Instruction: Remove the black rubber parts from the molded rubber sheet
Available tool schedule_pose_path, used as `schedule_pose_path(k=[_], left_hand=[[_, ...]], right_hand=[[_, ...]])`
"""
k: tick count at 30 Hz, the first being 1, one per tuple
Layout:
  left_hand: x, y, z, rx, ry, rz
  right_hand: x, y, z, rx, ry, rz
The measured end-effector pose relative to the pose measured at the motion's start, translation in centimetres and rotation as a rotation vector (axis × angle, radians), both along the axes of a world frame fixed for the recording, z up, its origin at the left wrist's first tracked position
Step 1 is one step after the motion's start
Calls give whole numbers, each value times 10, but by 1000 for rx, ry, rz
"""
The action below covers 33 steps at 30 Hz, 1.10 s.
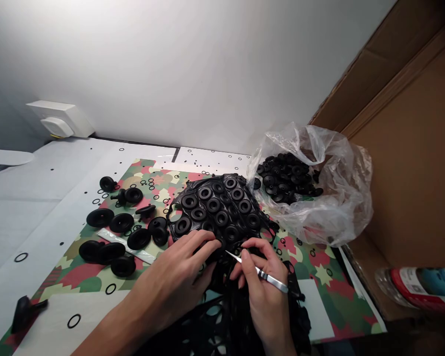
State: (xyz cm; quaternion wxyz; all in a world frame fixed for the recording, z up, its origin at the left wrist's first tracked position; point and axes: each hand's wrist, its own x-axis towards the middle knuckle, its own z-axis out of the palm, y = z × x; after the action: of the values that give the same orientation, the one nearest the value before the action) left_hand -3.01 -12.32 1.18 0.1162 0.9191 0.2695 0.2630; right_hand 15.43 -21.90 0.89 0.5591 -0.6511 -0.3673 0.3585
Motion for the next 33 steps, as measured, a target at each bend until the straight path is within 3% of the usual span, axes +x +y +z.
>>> schedule_pose_path(k=[9,15,22,33], left_hand=[[-6,2,15,-214,-38,-52],[-2,9,10,-258,26,-27],[6,12,3,-157,127,4],[3,11,3,-233,170,-77]], right_hand=[[-1,1,2,-5,22,20],[-1,0,0,-1,33,59],[-4,-6,-1,61,-153,98],[-11,-8,-2,65,-422,113]])
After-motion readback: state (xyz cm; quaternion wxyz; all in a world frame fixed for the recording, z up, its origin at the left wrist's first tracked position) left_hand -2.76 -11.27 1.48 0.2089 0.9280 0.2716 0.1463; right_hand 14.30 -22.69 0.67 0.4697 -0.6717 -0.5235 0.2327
